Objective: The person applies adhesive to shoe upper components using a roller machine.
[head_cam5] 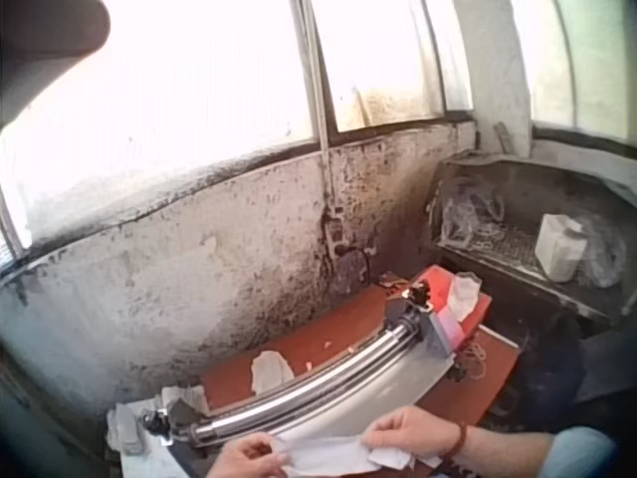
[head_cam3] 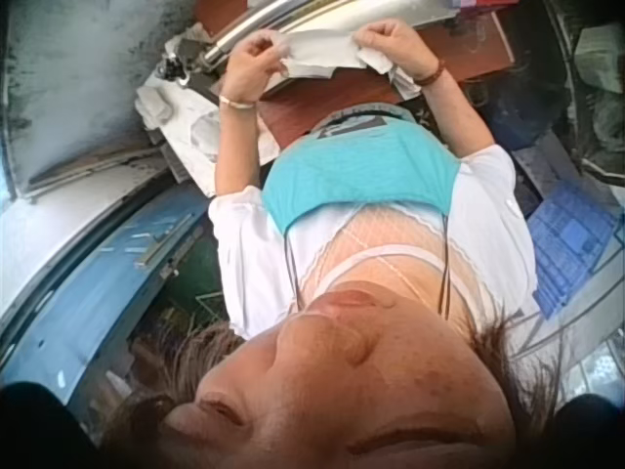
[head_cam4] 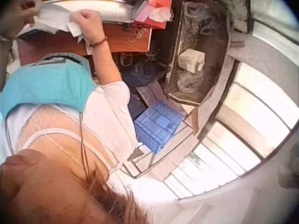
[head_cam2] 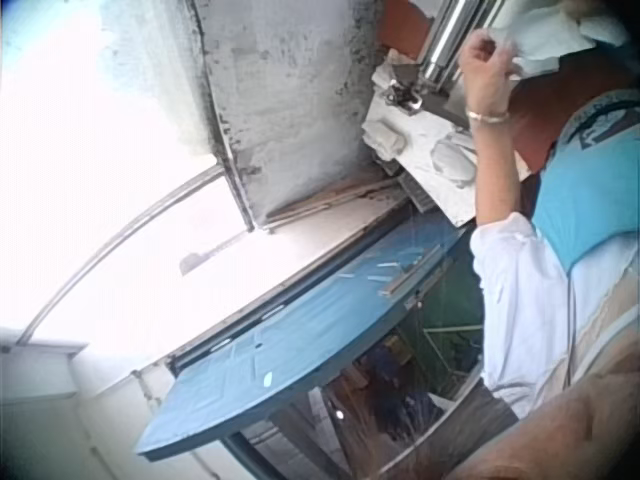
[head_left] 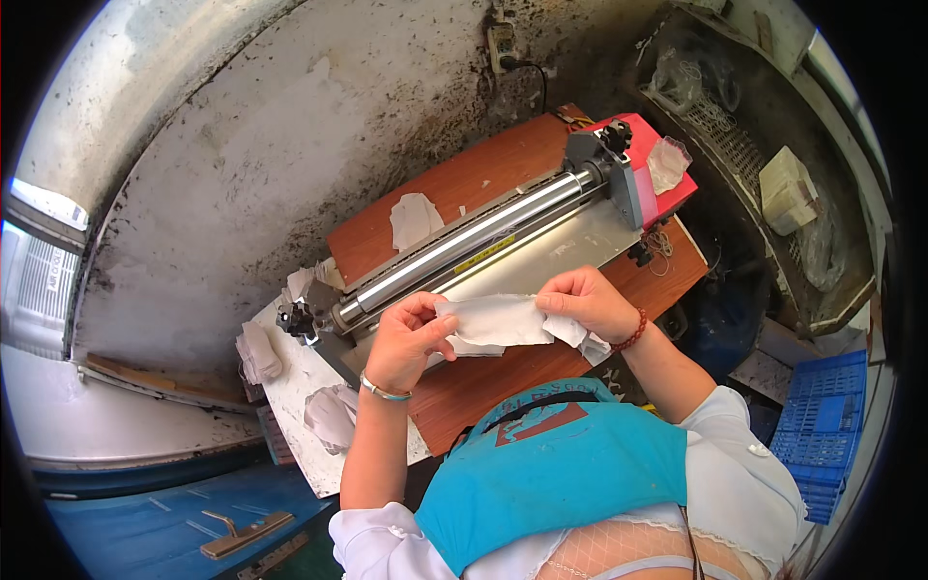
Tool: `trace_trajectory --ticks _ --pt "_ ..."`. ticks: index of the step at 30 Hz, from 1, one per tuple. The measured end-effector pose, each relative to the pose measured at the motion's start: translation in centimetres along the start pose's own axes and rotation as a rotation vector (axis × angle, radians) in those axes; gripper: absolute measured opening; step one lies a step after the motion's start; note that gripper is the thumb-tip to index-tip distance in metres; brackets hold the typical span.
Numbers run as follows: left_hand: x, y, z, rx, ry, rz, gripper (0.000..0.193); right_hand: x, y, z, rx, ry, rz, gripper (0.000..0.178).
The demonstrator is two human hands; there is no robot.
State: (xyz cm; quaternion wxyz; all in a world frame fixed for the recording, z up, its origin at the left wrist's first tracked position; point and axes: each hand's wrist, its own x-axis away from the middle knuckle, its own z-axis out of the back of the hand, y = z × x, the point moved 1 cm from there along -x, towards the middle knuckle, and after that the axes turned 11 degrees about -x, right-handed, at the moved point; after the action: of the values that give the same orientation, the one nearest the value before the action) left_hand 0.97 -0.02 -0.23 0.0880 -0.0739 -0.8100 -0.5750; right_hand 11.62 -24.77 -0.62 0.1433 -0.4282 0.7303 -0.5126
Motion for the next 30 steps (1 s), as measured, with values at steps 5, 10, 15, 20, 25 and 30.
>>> trace_trajectory --ticks 5,10,15,20,25,30 --pt "0.1 -0.3 0.3 -0.117 0.109 0.002 0.021 -0.3 0.0 0.0 0.019 0.009 0.017 0.017" --pt "0.1 -0.8 0.0 -0.101 0.125 0.008 0.020 -0.2 0.0 0.1 0.080 0.000 0.032 0.015" --pt "0.2 -1.3 0.3 -0.058 0.139 -0.003 0.019 0.1 0.0 0.2 0.071 0.026 0.008 0.013" --pt "0.6 -1.5 0.2 0.101 0.093 -0.023 0.025 0.3 -0.1 0.5 0.094 -0.023 -0.020 0.014" --pt "1.0 -0.9 -0.4 0.085 0.146 -0.076 0.028 0.5 -0.7 -0.1 0.062 0.005 -0.015 0.015" --pt "1.0 -0.6 -0.7 0.177 0.033 -0.074 0.029 -0.1 -0.2 -1.2 0.050 -0.070 -0.055 0.042"
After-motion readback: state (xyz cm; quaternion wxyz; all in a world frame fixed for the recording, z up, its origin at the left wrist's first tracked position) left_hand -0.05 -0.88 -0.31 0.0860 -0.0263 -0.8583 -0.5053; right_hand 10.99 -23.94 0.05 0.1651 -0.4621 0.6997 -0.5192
